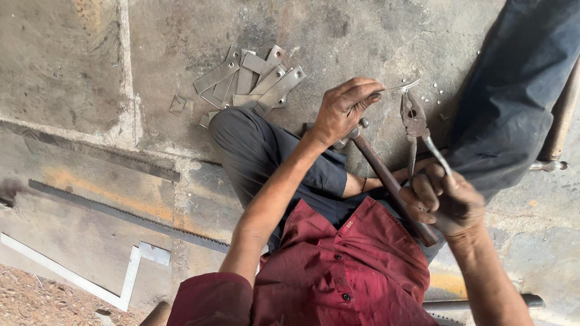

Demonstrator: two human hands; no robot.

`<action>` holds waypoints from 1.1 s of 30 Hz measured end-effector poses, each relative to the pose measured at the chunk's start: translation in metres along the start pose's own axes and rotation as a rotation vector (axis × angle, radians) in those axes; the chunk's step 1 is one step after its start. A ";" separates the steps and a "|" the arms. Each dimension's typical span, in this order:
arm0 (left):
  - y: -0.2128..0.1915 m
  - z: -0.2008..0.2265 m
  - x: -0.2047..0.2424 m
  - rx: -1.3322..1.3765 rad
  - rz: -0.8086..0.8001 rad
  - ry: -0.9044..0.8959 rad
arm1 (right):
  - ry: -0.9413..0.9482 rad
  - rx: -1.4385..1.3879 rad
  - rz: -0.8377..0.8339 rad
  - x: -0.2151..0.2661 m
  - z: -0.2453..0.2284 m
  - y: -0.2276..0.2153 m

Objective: The person sits on the floor and uses a hammer to strike small metal brackets, shaping or flattening them. They handle the brackets one at a time, occasionally using pliers to hold or adjust them, and place finished pieces into a growing pile.

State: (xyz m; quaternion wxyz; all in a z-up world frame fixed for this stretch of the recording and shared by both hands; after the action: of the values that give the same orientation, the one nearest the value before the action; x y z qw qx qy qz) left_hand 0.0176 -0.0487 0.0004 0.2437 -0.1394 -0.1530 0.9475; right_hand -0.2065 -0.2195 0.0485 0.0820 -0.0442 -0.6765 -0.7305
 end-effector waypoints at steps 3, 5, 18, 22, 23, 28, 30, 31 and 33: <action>0.010 -0.010 0.009 0.053 0.010 -0.051 | -0.054 0.091 0.048 0.001 0.006 -0.006; 0.019 -0.015 0.014 0.011 -0.020 -0.030 | -0.127 0.488 0.067 -0.001 0.002 -0.004; 0.027 -0.024 0.021 0.208 0.111 -0.266 | 0.031 0.592 0.240 0.002 0.010 -0.004; 0.029 -0.009 0.022 0.193 0.077 -0.238 | 0.004 0.558 0.121 -0.009 0.011 0.011; 0.028 -0.004 0.022 0.198 0.080 -0.212 | 0.008 0.541 0.111 -0.012 0.011 0.016; 0.021 0.000 0.026 0.187 0.078 -0.224 | 0.005 0.516 0.117 -0.020 0.012 0.026; 0.022 -0.002 0.027 0.170 0.087 -0.217 | 0.005 0.542 0.145 -0.018 0.011 0.020; 0.024 -0.003 0.026 0.162 0.090 -0.211 | 0.001 0.566 0.171 -0.016 0.010 0.016; 0.024 -0.003 0.022 0.159 0.100 -0.177 | -0.028 0.556 0.207 -0.013 0.008 0.007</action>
State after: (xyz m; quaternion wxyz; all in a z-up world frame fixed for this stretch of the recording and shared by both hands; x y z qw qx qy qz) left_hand -0.0101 -0.0565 -0.0153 0.1918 -0.0427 -0.0912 0.9763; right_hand -0.1928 -0.2111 0.0535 0.1558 -0.0988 -0.8436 -0.5042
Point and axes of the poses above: each hand's wrist, its own x-axis away from the middle knuckle, its own y-axis out of the palm, z = x × y, the point moved 3 cm from there along -x, towards the middle knuckle, and after that the axes turned 15 degrees about -y, right-handed, at the moved point
